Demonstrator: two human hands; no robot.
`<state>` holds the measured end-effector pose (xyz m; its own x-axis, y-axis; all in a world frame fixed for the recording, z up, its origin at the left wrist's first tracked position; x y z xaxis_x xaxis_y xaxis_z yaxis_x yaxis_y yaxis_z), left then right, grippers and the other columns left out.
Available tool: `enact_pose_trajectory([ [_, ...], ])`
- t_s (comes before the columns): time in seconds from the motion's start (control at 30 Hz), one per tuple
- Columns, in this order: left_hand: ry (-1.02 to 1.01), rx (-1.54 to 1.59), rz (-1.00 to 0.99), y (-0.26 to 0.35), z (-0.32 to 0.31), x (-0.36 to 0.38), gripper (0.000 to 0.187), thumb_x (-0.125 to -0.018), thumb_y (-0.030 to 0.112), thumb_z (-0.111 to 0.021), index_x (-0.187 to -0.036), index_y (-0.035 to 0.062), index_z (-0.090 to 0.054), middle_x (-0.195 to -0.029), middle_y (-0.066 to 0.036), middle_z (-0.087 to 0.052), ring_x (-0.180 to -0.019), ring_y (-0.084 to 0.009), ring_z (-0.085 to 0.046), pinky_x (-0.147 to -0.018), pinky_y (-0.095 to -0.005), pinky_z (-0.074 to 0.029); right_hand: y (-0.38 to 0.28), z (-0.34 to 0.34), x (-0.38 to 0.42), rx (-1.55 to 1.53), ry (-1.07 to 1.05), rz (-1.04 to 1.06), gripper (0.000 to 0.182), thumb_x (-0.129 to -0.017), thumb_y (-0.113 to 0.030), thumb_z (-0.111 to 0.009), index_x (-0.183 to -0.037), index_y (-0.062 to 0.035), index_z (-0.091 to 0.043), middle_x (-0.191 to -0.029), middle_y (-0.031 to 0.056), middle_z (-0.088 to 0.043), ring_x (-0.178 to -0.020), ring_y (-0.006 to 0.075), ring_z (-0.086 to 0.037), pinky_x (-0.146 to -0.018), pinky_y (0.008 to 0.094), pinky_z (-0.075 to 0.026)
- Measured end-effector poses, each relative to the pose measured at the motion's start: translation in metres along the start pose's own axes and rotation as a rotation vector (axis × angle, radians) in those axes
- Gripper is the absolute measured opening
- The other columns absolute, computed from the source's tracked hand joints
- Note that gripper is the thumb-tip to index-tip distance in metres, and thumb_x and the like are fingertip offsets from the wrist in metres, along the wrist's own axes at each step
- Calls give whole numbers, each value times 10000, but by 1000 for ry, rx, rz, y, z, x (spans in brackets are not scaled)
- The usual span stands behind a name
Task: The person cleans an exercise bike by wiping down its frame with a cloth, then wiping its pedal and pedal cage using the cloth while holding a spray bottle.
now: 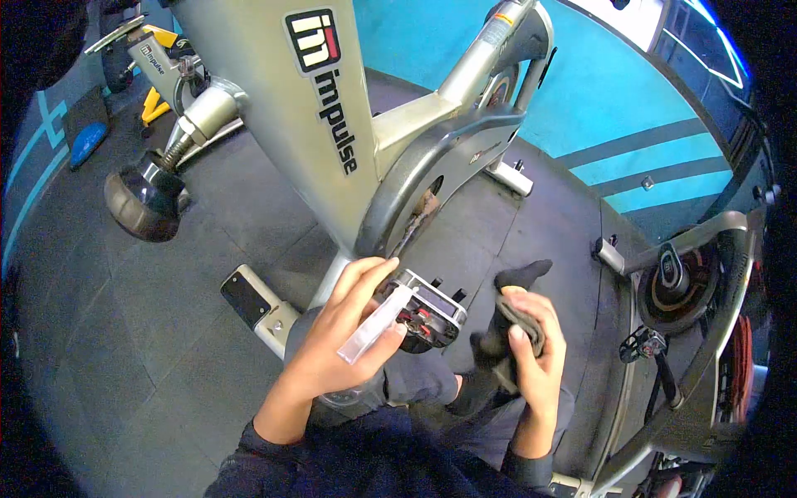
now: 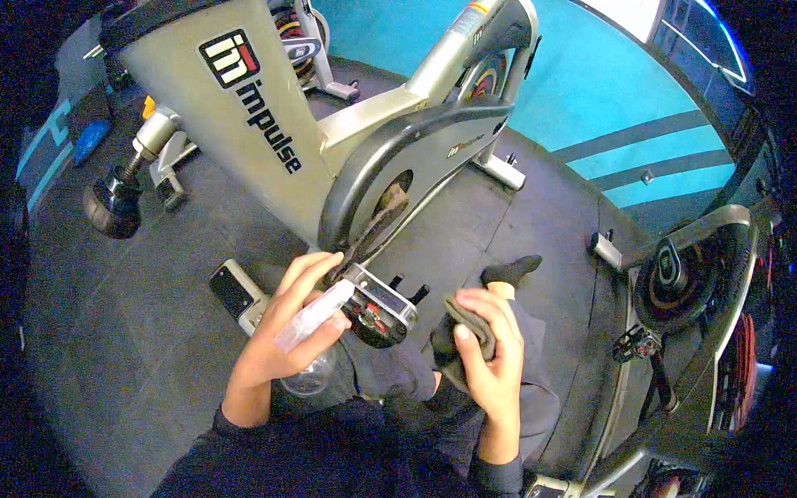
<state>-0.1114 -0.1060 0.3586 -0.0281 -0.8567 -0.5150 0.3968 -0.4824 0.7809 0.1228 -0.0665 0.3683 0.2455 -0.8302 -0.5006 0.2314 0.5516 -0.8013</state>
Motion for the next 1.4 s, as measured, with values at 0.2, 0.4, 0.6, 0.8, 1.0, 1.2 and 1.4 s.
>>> enact_pose_trajectory([
  [0.2, -71, 378, 200, -17, 1, 8, 580, -842, 75, -600, -1364, -8, -362, -1285, -163, -512, -1006, -234, -629, -859, -321, -480, -50, -55, -50, 457, -169, 418, 322, -701, -65, -684, -1020, -100, -679, -1102, 106, -584, -1020, 294, -544, -855, 378, -462],
  [0.4, -159, 503, 201, -33, 4, 10, 543, -837, 117, -528, -1337, -52, -403, -1362, -182, -467, -1135, -294, -573, -905, -335, -443, -39, -81, -48, 550, -441, 362, 329, -736, -106, -661, -1064, -117, -666, -1048, 56, -597, -965, 274, -552, -789, 364, -503],
  [0.6, -124, 450, 191, -32, 1, 10, 540, -828, 150, -522, -1317, -62, -435, -1357, -171, -483, -1151, -293, -566, -900, -315, -438, -47, -60, -27, 737, -444, 372, 411, -753, -140, -670, -1162, -148, -627, -994, 74, -578, -884, 259, -543, -725, 359, -499],
  [0.8, -64, 487, 192, -31, -1, 8, 563, -745, -8, -513, -1307, -14, -484, -1265, -164, -554, -1102, -198, -580, -944, -302, -418, -46, -44, -21, 799, -492, 258, 517, -676, -54, -665, -1178, -170, -625, -897, 75, -533, -827, 257, -525, -675, 343, -493],
  [1.0, 0, 435, 173, -30, -4, 9, 554, -738, 13, -519, -1291, -15, -502, -1262, -166, -555, -1109, -200, -577, -949, -302, -415, -47, -74, -47, 783, -473, 392, 471, -632, -11, -608, -1082, -139, -665, -877, 75, -518, -815, 260, -524, -654, 357, -489],
  [1.2, 5, 458, 172, -30, -4, 10, 539, -760, 14, -522, -1297, -16, -494, -1267, -157, -556, -1119, -206, -572, -953, -307, -412, -47, -72, -47, 767, -481, 416, 425, -640, -14, -596, -1036, -144, -679, -833, 61, -508, -798, 251, -521, -656, 360, -478],
  [1.4, -18, 411, 213, -24, -3, 11, 534, -767, 16, -526, -1300, -15, -493, -1242, -151, -567, -1108, -193, -570, -950, -301, -408, -52, -52, -34, 793, -474, 387, 411, -644, -21, -598, -1016, -172, -687, -811, 39, -523, -783, 225, -523, -580, 315, -419],
])
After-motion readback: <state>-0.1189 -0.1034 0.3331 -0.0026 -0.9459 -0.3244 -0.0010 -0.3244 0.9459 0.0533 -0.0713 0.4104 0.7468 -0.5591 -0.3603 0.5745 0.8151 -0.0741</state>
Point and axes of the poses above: each hand's wrist, its own x-axis away from the middle knuckle, its own z-axis out of the back of the hand, y = z × x, the point moved 6 cm from there along -x, towards the middle knuckle
